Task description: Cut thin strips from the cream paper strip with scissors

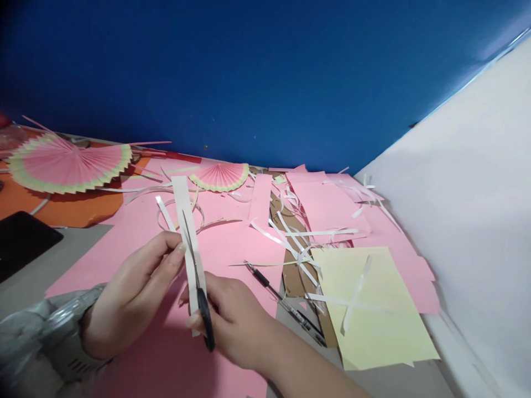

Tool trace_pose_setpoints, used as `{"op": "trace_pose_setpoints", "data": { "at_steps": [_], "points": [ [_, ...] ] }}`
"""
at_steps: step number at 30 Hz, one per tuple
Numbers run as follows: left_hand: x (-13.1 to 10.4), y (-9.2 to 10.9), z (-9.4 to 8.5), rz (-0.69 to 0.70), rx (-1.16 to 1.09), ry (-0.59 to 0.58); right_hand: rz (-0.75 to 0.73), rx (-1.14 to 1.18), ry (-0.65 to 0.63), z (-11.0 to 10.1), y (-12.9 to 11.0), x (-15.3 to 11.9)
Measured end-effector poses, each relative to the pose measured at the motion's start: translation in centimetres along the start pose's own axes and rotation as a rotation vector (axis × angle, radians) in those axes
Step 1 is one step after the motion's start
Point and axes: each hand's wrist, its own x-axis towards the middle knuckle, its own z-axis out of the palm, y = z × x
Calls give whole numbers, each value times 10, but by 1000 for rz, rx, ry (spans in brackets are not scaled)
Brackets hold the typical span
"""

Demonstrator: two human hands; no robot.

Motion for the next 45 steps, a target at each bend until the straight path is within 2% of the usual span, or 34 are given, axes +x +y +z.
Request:
{"op": "trace_pose_setpoints", "data": {
  "at_steps": [22, 32, 39, 45],
  "points": [
    [-1, 0, 1, -64, -127, -9, 1, 2, -16, -1, -2, 1],
    [-5, 0, 6, -87, -354, -45, -6, 28, -37, 2, 0, -2],
    [-5, -2, 6, -37, -195, -32, -10, 36, -12, 2, 0, -2],
    [-5, -2, 5, -35, -266, -43, 4, 69, -14, 2, -2, 0]
  ]
}}
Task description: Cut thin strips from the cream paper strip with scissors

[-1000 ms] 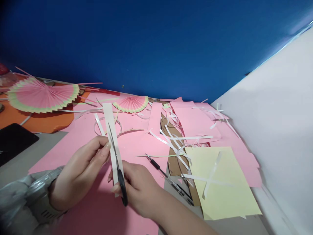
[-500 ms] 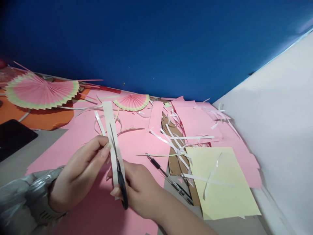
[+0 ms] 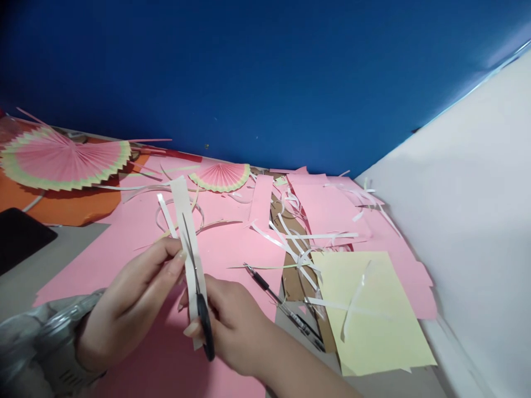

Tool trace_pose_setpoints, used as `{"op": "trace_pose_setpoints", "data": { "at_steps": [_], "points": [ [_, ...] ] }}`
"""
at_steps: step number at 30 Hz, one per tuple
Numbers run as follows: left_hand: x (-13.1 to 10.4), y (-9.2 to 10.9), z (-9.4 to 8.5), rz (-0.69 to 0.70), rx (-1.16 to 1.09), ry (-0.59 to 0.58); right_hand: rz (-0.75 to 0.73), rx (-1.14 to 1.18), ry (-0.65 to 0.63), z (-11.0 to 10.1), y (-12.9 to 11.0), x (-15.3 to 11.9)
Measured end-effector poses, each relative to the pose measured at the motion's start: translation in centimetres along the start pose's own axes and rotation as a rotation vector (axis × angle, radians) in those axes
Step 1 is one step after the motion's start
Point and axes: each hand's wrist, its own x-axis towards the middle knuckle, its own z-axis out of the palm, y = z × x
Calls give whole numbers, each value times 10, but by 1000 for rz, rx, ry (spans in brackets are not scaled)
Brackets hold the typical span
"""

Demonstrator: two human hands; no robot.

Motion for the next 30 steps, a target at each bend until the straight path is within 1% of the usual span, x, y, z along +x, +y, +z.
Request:
{"op": "trace_pose_setpoints", "data": {
  "at_steps": [6, 8, 12, 17, 21, 24, 30],
  "points": [
    [1, 0, 1, -12, -10, -1, 9, -3, 2, -1, 1, 1],
    [1, -1, 1, -5, 22, 14, -2, -21, 9, -2, 2, 1],
    [3, -2, 1, -5, 71, 26, 4, 18, 5, -1, 2, 0],
    [1, -2, 1, -22, 68, 32, -12, -29, 13, -1, 0, 0],
    [0, -1, 2, -5, 45, 28, -23, -53, 11, 0, -1, 0],
    [0, -1, 2, 4, 61, 31, -19, -36, 1, 1, 0, 1],
    [0, 2, 1, 11, 105, 23, -39, -8, 27, 0, 2, 1]
  ]
}}
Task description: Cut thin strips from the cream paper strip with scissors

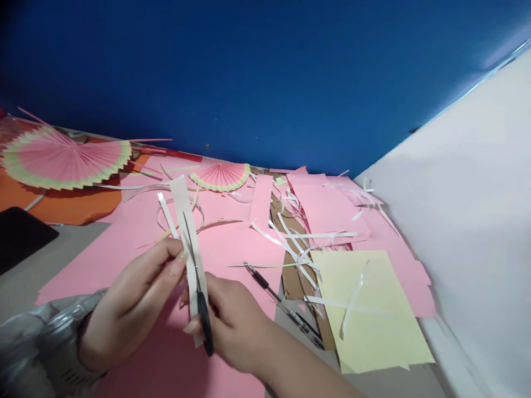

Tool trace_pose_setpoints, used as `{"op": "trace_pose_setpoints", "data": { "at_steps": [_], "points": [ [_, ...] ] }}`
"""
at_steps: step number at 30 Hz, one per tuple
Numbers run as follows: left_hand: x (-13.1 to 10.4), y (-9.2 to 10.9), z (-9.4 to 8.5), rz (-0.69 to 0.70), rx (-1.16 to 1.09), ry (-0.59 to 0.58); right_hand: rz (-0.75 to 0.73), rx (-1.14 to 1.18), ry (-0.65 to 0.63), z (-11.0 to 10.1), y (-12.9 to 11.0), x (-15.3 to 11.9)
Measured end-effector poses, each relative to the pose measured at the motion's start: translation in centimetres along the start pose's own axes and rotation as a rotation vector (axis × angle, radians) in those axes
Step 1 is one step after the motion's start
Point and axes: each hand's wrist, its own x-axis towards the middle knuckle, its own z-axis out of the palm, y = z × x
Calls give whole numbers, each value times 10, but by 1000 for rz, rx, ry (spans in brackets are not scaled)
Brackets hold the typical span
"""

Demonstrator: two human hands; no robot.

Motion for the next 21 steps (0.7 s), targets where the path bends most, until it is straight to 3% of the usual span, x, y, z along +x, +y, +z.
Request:
{"op": "trace_pose_setpoints", "data": {
  "at_steps": [21],
  "points": [
    [2, 0, -1, 23, -15, 4, 30, 17, -11, -1, -2, -1]
  ]
}}
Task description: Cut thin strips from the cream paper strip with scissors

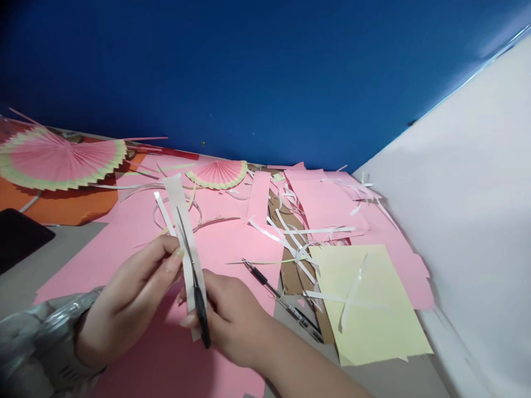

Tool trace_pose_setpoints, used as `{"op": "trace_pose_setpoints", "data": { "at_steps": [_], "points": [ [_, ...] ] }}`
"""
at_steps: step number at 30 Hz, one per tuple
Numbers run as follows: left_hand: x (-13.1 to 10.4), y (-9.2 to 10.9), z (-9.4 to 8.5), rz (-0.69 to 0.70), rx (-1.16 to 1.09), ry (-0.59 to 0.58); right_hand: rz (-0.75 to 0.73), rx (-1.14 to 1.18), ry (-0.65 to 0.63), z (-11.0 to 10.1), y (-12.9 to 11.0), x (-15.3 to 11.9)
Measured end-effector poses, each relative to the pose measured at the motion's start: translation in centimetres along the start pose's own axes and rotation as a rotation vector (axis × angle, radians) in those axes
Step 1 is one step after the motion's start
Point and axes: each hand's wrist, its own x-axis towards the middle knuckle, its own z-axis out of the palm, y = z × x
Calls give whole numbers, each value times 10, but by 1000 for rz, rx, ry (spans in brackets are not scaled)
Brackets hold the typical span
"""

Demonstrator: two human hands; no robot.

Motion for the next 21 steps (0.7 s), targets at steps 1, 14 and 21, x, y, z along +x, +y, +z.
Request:
{"op": "trace_pose_setpoints", "data": {
  "at_steps": [1, 14, 21],
  "points": [
    [0, 0, 0, 2, 1, -7, -2, 0, 3, 0, 0, 0],
    [1, -1, 0, 20, 49, 12, 2, 7, -3, 0, 0, 0],
    [0, -1, -1, 42, 115, 30, -26, -5, -8, 1, 2, 0]
  ]
}}
